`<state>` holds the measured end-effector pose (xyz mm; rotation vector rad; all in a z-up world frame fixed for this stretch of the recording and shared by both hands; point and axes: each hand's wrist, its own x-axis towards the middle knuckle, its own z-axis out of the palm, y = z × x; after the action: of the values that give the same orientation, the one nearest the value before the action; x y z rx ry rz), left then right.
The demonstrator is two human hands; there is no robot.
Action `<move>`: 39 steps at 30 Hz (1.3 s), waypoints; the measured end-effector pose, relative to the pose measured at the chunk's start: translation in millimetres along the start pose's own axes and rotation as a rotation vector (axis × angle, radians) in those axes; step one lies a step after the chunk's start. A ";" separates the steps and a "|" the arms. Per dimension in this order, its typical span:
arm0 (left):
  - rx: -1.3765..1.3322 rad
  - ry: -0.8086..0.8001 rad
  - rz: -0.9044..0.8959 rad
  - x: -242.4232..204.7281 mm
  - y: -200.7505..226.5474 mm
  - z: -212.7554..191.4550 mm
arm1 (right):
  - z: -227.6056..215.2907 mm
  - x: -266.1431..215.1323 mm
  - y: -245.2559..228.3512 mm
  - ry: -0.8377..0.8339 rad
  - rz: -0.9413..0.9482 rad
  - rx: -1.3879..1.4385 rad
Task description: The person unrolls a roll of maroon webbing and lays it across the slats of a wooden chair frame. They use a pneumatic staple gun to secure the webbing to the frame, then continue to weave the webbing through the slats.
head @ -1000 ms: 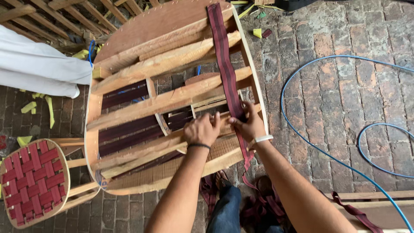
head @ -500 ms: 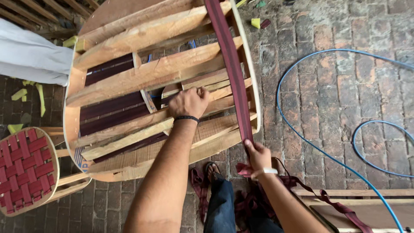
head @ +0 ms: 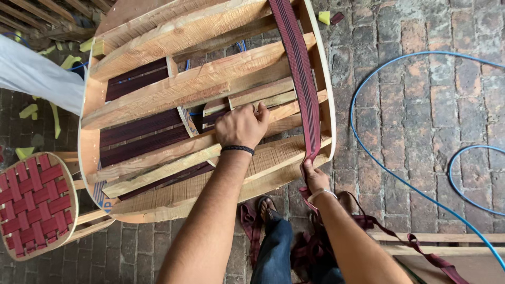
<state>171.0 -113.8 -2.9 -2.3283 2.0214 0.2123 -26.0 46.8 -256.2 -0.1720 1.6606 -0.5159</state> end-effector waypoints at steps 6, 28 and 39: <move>-0.625 0.664 0.406 -91.1 -27.2 23.8 | 13.5 -1.0 -5.8 0.038 -0.038 0.172; -2.022 0.277 -1.519 -306.1 -168.1 227.4 | -11.3 -149.9 55.4 0.034 -0.317 -0.219; -1.671 0.195 -1.319 -318.3 -76.9 36.7 | -70.2 -243.8 -21.5 0.265 -0.324 -0.408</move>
<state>201.2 214.3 0.4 -3.6586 -0.6815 2.0166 -57.9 141.8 -22.1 -0.7063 1.9987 -0.4481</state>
